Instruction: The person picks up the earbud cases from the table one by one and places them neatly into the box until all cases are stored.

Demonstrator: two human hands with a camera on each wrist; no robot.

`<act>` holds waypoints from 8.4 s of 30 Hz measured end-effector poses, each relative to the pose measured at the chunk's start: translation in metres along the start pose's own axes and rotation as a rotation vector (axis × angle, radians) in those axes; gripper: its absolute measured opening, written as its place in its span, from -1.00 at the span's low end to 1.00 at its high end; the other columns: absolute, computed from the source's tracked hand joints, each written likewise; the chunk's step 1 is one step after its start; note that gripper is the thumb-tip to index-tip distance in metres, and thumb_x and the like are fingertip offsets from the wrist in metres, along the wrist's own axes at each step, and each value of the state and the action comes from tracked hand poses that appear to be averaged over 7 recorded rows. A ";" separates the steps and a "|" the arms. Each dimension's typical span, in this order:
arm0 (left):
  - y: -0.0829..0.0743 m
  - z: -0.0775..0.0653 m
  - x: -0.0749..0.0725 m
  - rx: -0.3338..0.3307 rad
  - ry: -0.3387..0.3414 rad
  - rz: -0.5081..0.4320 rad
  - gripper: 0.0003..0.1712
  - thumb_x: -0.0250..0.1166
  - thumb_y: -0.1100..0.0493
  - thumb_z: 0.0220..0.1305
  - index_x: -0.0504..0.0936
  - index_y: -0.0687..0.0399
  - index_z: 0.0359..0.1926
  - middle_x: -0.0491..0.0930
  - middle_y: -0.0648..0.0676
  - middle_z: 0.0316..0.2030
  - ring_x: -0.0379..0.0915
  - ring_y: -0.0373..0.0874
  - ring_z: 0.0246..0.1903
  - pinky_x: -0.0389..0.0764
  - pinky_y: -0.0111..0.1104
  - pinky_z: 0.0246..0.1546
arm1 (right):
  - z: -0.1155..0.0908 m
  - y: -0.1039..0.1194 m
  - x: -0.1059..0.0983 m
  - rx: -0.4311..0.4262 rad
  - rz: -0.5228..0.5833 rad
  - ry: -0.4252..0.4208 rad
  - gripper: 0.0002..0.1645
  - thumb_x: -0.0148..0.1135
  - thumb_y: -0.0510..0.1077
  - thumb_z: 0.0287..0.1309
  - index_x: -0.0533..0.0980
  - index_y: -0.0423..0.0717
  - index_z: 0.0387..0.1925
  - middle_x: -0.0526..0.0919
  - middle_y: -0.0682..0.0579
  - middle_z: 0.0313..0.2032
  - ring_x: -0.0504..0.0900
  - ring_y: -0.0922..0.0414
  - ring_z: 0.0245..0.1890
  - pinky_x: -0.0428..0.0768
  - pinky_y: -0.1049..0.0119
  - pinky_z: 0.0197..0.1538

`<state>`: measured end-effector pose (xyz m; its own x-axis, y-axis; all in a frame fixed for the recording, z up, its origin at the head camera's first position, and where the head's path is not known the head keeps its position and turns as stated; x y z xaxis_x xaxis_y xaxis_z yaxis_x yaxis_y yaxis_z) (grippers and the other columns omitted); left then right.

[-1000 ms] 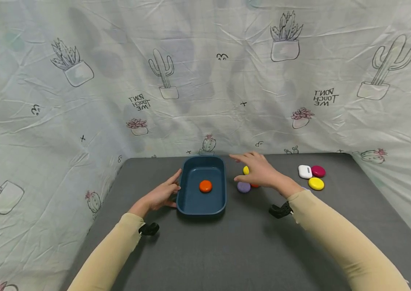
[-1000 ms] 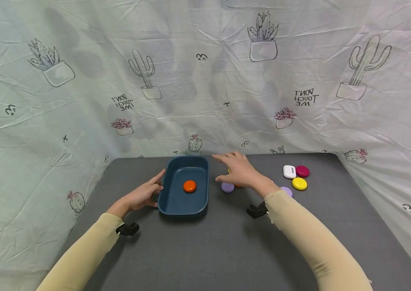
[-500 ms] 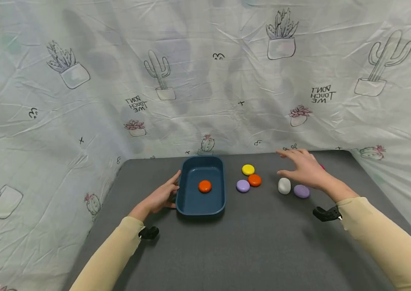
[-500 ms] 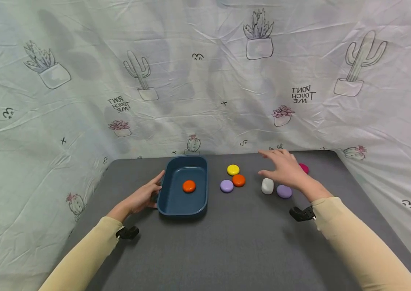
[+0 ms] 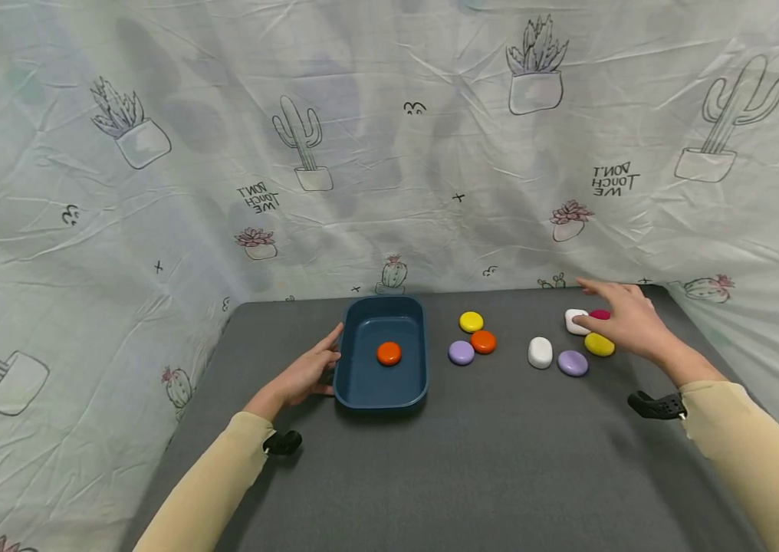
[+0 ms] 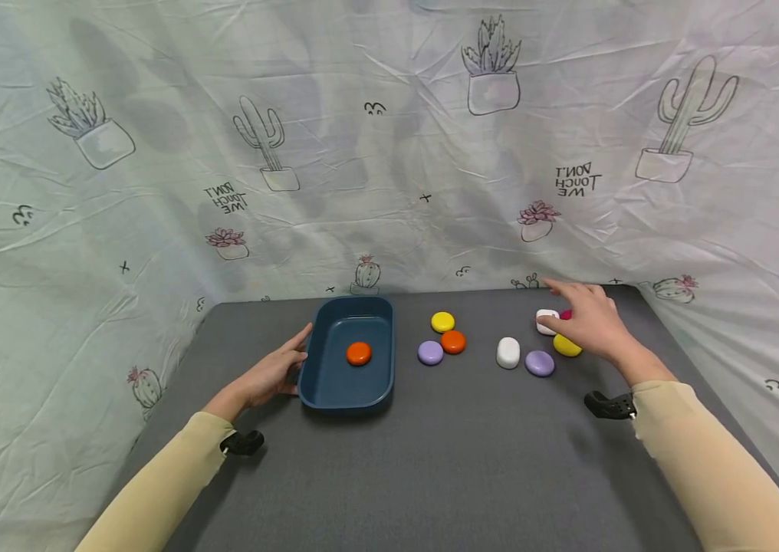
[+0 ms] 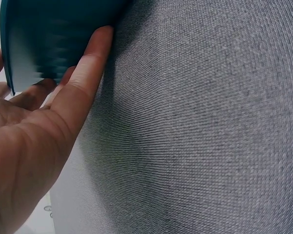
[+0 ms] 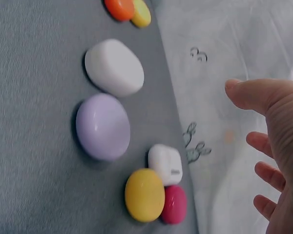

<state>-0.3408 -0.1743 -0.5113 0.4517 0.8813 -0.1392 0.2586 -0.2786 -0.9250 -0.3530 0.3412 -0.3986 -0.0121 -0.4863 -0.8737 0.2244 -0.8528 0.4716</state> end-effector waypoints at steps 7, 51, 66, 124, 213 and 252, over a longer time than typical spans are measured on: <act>-0.001 -0.001 0.002 0.010 0.009 -0.003 -0.24 -0.13 0.10 0.62 -0.20 -0.58 0.62 -0.19 0.17 0.60 -0.08 0.28 0.52 0.60 0.10 0.00 | -0.004 -0.028 0.002 0.062 -0.015 0.004 -0.04 0.32 0.21 0.31 0.23 -0.19 0.52 0.40 -0.38 0.33 0.06 -0.53 0.30 0.03 -0.51 0.12; 0.001 -0.003 0.001 0.013 -0.011 -0.005 -0.25 -0.10 0.07 0.60 -0.17 -0.63 0.61 -0.07 0.15 0.59 0.05 0.24 0.49 0.63 0.01 -0.04 | -0.036 -0.095 0.054 0.221 0.020 0.111 0.06 0.34 0.36 0.21 0.33 -0.42 0.35 0.47 -0.49 0.14 0.24 -0.46 0.08 0.18 -0.38 -0.05; 0.001 -0.003 0.000 0.006 -0.021 -0.010 -0.24 -0.10 0.07 0.60 -0.17 -0.61 0.62 -0.08 0.15 0.59 0.04 0.24 0.48 0.63 -0.01 -0.07 | -0.034 -0.096 0.056 0.227 0.023 0.114 0.06 0.34 0.36 0.21 0.34 -0.44 0.33 0.47 -0.49 0.13 0.26 -0.44 0.04 0.19 -0.37 -0.07; -0.002 -0.004 0.001 0.010 -0.008 -0.017 -0.24 -0.12 0.09 0.62 -0.19 -0.61 0.61 -0.22 0.08 0.62 0.00 0.22 0.51 0.63 0.03 -0.05 | -0.014 -0.017 0.029 0.031 0.050 -0.039 -0.25 0.45 0.04 0.22 0.48 -0.30 0.29 0.52 -0.41 0.14 0.30 -0.36 0.11 0.22 -0.22 0.03; 0.001 -0.001 -0.006 0.008 -0.018 -0.005 -0.23 -0.10 0.11 0.58 -0.13 -0.59 0.62 -0.12 0.18 0.60 0.10 0.25 0.47 0.66 0.03 -0.09 | 0.078 0.271 0.163 -0.321 0.164 0.281 -0.34 0.39 0.06 0.29 0.50 0.13 0.39 0.57 0.08 0.25 0.28 -0.07 0.28 0.22 -0.18 0.31; 0.009 -0.001 -0.014 0.028 -0.012 0.023 -0.25 -0.08 0.08 0.59 -0.11 -0.61 0.61 -0.16 0.18 0.61 0.06 0.28 0.48 0.66 0.01 -0.09 | -0.005 0.079 0.032 -0.089 0.248 0.027 -0.30 0.32 -0.03 0.37 0.40 -0.18 0.44 0.56 -0.26 0.24 0.48 -0.15 0.18 0.42 -0.10 0.09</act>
<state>-0.3439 -0.1893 -0.5173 0.4468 0.8794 -0.1647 0.2242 -0.2883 -0.9309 -0.3307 0.2586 -0.3901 0.0794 -0.6719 -0.7363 0.3017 -0.6878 0.6602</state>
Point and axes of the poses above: each hand's wrist, its own z-axis towards the middle knuckle, its own x-axis out of the palm, y = z × x, the point moved 10 cm from there along z, towards the middle knuckle
